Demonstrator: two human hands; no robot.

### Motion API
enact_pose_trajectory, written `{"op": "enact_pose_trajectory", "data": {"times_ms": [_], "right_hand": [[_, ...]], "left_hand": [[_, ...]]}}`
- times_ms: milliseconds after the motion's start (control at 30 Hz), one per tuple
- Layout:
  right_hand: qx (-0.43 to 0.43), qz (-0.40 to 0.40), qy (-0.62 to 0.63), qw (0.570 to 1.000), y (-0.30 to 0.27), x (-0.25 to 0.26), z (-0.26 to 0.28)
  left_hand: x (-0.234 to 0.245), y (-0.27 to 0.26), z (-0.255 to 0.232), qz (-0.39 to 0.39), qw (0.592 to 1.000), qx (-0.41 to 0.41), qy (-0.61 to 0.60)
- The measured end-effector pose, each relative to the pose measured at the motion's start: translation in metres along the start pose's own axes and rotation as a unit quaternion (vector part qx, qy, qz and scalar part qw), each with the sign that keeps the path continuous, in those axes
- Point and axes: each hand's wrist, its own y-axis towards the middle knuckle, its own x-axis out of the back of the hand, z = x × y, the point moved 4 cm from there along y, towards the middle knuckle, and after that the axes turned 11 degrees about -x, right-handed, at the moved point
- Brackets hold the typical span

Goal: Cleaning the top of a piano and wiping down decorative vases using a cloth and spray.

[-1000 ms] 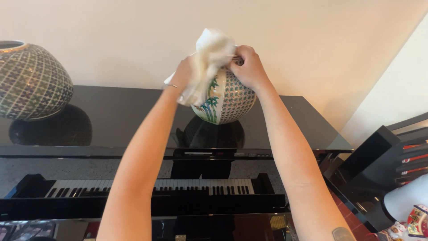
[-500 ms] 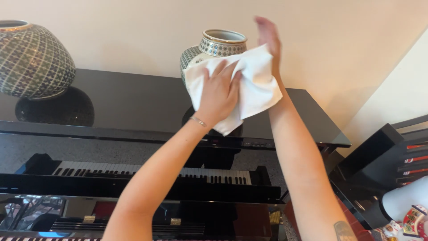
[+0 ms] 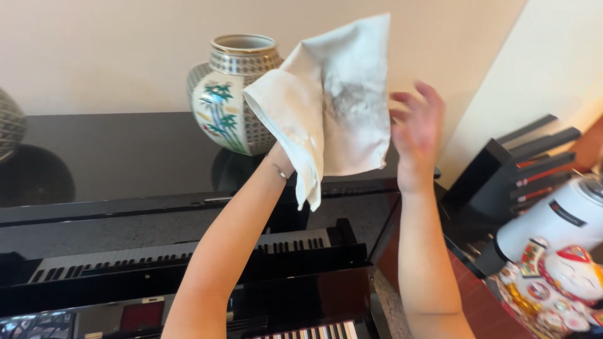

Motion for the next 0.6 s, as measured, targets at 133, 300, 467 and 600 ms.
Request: {"op": "enact_pose_trajectory", "data": {"times_ms": [133,300,467,600], "right_hand": [[-0.236,0.144,0.014,0.961,0.009,0.018,-0.06],[-0.41,0.089,-0.053,0.906,0.016,0.065,-0.103],[-0.456,0.045,0.29,0.84,0.042,0.068,-0.071],[-0.358,0.015,0.365,0.859,0.057,0.075,-0.1]], "left_hand": [[-0.013,-0.016,0.029,-0.011,0.994,0.082,-0.07],[0.0,-0.027,0.028,-0.083,0.982,0.166,0.041],[-0.057,-0.033,-0.042,-0.073,0.941,0.226,0.243],[-0.106,-0.026,-0.141,0.088,0.895,-0.019,0.438]]}}
